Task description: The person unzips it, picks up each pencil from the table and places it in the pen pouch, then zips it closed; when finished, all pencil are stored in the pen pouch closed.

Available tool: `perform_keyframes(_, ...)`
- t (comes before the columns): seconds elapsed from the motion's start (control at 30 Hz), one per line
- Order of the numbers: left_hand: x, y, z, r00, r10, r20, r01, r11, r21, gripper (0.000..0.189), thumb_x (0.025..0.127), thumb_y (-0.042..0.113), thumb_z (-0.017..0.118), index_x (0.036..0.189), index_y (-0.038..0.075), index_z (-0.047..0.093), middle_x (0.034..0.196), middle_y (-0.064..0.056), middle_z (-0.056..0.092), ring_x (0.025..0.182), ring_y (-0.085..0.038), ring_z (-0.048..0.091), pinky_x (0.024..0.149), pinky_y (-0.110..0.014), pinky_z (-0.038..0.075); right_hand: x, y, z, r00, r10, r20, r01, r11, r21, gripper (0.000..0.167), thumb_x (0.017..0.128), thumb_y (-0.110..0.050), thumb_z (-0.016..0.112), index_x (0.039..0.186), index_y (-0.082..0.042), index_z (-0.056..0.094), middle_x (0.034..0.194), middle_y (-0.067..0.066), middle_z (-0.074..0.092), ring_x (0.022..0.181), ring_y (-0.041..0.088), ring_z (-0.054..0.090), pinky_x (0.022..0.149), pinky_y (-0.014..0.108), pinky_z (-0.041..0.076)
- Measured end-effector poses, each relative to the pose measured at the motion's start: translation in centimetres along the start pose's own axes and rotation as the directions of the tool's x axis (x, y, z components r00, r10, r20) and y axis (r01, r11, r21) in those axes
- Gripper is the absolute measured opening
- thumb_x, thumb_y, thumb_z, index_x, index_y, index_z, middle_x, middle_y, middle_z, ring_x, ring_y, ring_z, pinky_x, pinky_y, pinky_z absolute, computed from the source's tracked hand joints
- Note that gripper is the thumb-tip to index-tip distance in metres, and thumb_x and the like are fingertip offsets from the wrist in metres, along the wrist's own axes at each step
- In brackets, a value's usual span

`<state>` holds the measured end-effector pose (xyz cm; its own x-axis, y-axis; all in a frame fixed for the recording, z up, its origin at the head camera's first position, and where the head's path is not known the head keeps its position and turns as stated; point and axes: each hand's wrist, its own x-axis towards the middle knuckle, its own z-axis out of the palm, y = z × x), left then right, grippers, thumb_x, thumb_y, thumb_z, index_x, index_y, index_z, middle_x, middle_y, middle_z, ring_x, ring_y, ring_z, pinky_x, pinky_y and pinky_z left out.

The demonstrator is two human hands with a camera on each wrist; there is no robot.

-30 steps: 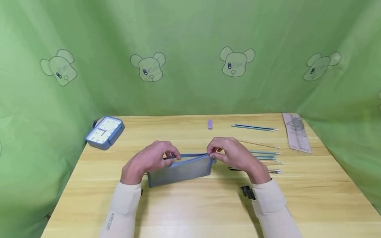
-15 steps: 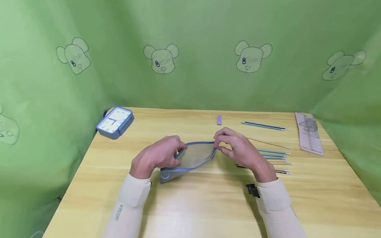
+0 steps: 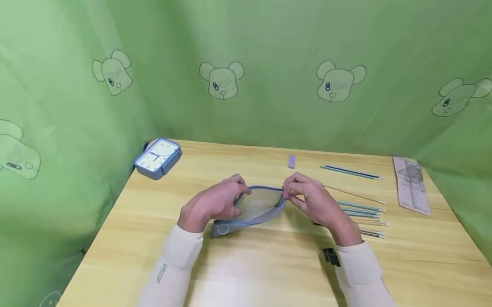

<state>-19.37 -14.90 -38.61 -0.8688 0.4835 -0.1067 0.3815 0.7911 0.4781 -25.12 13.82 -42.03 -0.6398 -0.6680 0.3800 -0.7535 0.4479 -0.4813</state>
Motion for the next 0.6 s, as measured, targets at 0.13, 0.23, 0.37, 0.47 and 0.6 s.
perform_keyframes(0.13,-0.1,0.2,0.2,1.0,0.011,-0.009,-0.011,1.0,-0.012,0.06,0.091,0.002,0.082,0.148,0.002,0.063,0.146,-0.01,0.058,0.122,-0.021,0.064,0.107,-0.034,0.057,-0.2,0.2,0.4,1.0,0.012,-0.003,-0.012,1.0,0.003,0.027,0.087,0.013,0.08,0.084,-0.013,0.074,0.108,0.004,0.074,0.099,0.02,0.074,0.085,0.032,0.066)
perform_keyframes(0.23,-0.2,0.5,0.6,1.0,-0.003,0.006,0.003,1.0,-0.017,0.062,0.092,0.003,0.082,0.15,0.003,0.061,0.148,-0.01,0.058,0.123,-0.021,0.063,0.108,-0.034,0.057,-0.5,0.2,0.6,0.999,0.029,0.014,-0.03,0.999,0.035,0.028,0.086,0.016,0.078,0.085,-0.011,0.073,0.109,0.006,0.074,0.1,0.024,0.075,0.084,0.031,0.067)
perform_keyframes(0.37,-0.1,0.9,0.7,1.0,-0.012,0.02,0.013,1.0,-0.015,0.062,0.092,0.003,0.082,0.151,0.003,0.061,0.149,-0.01,0.057,0.121,-0.02,0.062,0.105,-0.033,0.057,-0.6,0.3,0.5,0.998,0.054,0.039,-0.056,0.997,0.048,0.027,0.087,0.018,0.076,0.09,-0.008,0.074,0.114,0.008,0.074,0.104,0.028,0.075,0.085,0.031,0.067)
perform_keyframes(0.47,0.0,1.1,0.7,0.999,-0.01,0.031,0.01,1.0,-0.016,0.062,0.092,0.003,0.082,0.15,0.002,0.061,0.15,-0.011,0.058,0.119,-0.02,0.062,0.104,-0.033,0.058,-0.5,0.2,0.2,0.997,0.054,0.05,-0.055,0.998,0.027,0.026,0.088,0.016,0.077,0.094,-0.009,0.078,0.121,0.008,0.074,0.11,0.029,0.075,0.091,0.039,0.066)
perform_keyframes(0.6,0.2,1.3,0.6,0.999,-0.005,0.051,0.006,1.0,-0.012,0.063,0.091,0.004,0.083,0.15,0.001,0.061,0.15,-0.011,0.058,0.115,-0.019,0.061,0.103,-0.034,0.057,-0.7,-0.1,-0.7,0.998,0.056,0.04,-0.057,0.998,0.025,0.027,0.089,0.012,0.077,0.103,-0.011,0.08,0.128,0.008,0.072,0.118,0.031,0.072,0.097,0.051,0.063)
